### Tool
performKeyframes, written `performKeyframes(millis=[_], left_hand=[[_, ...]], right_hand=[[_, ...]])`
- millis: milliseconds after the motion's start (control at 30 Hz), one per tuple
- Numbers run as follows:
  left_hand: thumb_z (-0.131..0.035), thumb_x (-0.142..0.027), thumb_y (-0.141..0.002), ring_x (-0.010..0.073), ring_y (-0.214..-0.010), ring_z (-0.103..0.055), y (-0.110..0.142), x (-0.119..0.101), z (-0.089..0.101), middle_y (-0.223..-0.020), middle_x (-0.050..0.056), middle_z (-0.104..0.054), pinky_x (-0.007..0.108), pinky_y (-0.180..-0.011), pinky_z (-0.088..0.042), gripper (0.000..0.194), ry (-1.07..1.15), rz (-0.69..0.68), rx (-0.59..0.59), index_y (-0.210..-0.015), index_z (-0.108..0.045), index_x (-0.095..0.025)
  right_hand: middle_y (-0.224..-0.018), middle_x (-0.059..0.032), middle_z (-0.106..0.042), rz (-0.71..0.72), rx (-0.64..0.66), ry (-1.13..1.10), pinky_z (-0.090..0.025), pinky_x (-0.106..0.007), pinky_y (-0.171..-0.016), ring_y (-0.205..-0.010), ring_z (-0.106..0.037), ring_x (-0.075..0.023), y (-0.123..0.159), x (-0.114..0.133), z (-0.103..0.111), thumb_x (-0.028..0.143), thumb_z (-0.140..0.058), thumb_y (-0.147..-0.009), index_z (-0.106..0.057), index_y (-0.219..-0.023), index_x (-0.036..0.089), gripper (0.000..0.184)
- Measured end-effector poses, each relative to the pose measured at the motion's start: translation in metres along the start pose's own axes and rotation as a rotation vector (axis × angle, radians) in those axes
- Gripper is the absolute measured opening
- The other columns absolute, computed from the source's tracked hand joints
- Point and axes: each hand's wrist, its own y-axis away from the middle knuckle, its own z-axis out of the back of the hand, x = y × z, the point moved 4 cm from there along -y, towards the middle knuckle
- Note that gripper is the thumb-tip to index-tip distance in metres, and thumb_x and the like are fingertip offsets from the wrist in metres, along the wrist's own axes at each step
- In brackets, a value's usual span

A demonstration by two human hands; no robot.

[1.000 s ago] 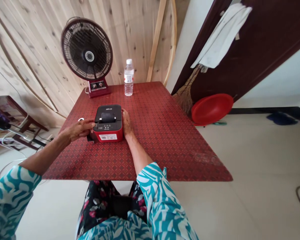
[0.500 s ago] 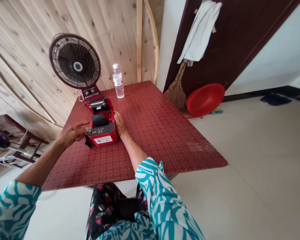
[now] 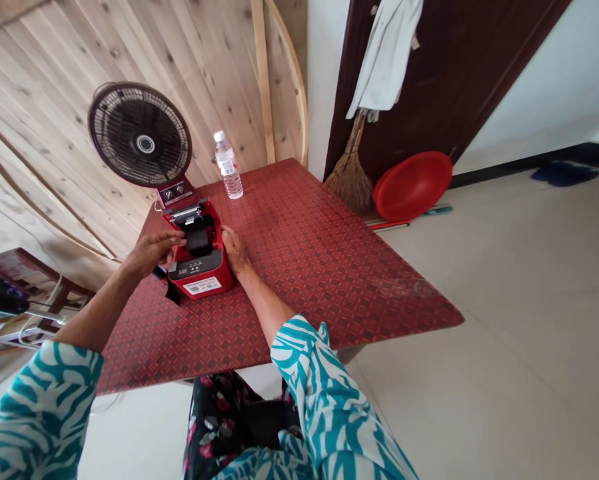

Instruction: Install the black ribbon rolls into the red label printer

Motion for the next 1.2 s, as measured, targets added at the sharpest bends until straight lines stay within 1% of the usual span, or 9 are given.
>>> performKeyframes(millis=[67,267,400,567,733,800,967,1067,1200], left_hand=[[-0.071,-0.018,-0.072,0.0033,-0.034,-0.043,0.0,-0.001,0.003,-0.08,0.006,-0.075,0.018,-0.035,-0.02,0.028,0.024,0.038,-0.015,-0.098,-0.066,-0.01],[-0.068,-0.014,-0.076,0.0011,-0.032,-0.037,0.01,-0.002,0.02,-0.086,0.007,-0.076,0.017,-0.032,-0.017,0.023,0.132,-0.011,-0.08,-0.099,-0.063,-0.011],[-0.065,-0.008,-0.077,0.0011,-0.032,-0.034,0.014,-0.001,0.012,-0.083,0.009,-0.076,0.018,-0.032,-0.018,0.022,0.199,0.058,-0.035,-0.099,-0.062,-0.01],[-0.061,-0.004,-0.078,0.0019,-0.03,-0.035,0.015,-0.002,-0.005,-0.072,0.004,-0.072,0.016,-0.031,-0.021,0.023,0.274,0.155,-0.065,-0.099,-0.057,-0.012],[-0.058,-0.015,-0.087,0.0,-0.03,-0.029,0.014,0.0,-0.008,-0.071,0.004,-0.07,0.013,-0.03,-0.017,0.005,0.411,0.19,0.024,-0.089,-0.054,-0.014],[-0.059,-0.02,-0.088,0.0002,-0.03,-0.027,0.013,0.004,-0.006,-0.068,0.002,-0.069,0.014,-0.03,-0.016,0.008,0.4,0.177,0.051,-0.092,-0.058,-0.013],[-0.068,-0.025,-0.083,0.0021,-0.031,-0.029,0.006,0.002,-0.008,-0.061,0.0,-0.066,0.018,-0.034,-0.02,0.02,-0.004,0.054,0.157,-0.097,-0.071,-0.011],[-0.07,-0.017,-0.076,0.008,-0.045,-0.05,-0.003,-0.014,-0.016,-0.066,0.001,-0.07,0.019,-0.045,-0.035,0.011,-0.336,-0.12,0.215,-0.085,-0.076,-0.017],[-0.068,-0.002,-0.061,0.0174,-0.072,-0.065,-0.016,-0.025,-0.03,-0.073,0.002,-0.073,0.023,-0.065,-0.043,0.027,-0.738,-0.307,0.315,-0.075,-0.078,-0.022]], right_hand=[[-0.139,-0.0067,-0.064,0.008,-0.002,-0.012,-0.035,-0.044,-0.122,-0.135,-0.053,-0.0243,-0.001,-0.002,-0.001,0.08,-0.047,-0.082,-0.065,-0.124,0.026,0.071],[-0.137,-0.0045,-0.065,0.026,0.008,-0.023,-0.036,-0.043,-0.122,-0.133,-0.055,-0.0231,-0.002,-0.004,-0.001,0.076,-0.047,-0.085,-0.066,-0.123,0.029,0.064],[-0.137,-0.0064,-0.065,0.027,0.008,-0.008,-0.037,-0.044,-0.121,-0.132,-0.055,-0.0242,-0.002,-0.003,0.0,0.076,-0.047,-0.085,-0.066,-0.123,0.027,0.065],[-0.137,-0.0045,-0.065,0.009,0.007,-0.027,-0.037,-0.045,-0.121,-0.132,-0.055,-0.0236,-0.002,-0.006,0.0,0.078,-0.048,-0.083,-0.066,-0.122,0.029,0.065],[-0.136,-0.0057,-0.065,0.009,0.021,-0.024,-0.037,-0.045,-0.121,-0.133,-0.055,-0.0238,-0.001,-0.003,0.0,0.077,-0.049,-0.083,-0.067,-0.122,0.028,0.065],[-0.135,-0.0049,-0.067,0.013,0.016,-0.033,-0.037,-0.044,-0.121,-0.132,-0.056,-0.0235,-0.001,-0.002,0.0,0.077,-0.05,-0.082,-0.067,-0.12,0.029,0.064],[-0.134,-0.0049,-0.067,0.018,0.004,-0.037,-0.039,-0.044,-0.12,-0.131,-0.057,-0.0235,-0.001,-0.003,0.0,0.078,-0.05,-0.081,-0.068,-0.119,0.028,0.065],[-0.135,-0.004,-0.067,0.012,0.008,-0.043,-0.038,-0.045,-0.12,-0.131,-0.057,-0.0231,-0.001,-0.003,0.0,0.076,-0.05,-0.083,-0.067,-0.12,0.029,0.062],[-0.136,-0.0052,-0.066,0.007,0.021,-0.018,-0.038,-0.044,-0.121,-0.132,-0.056,-0.023,0.001,0.0,0.0,0.074,-0.048,-0.085,-0.067,-0.122,0.028,0.062]])
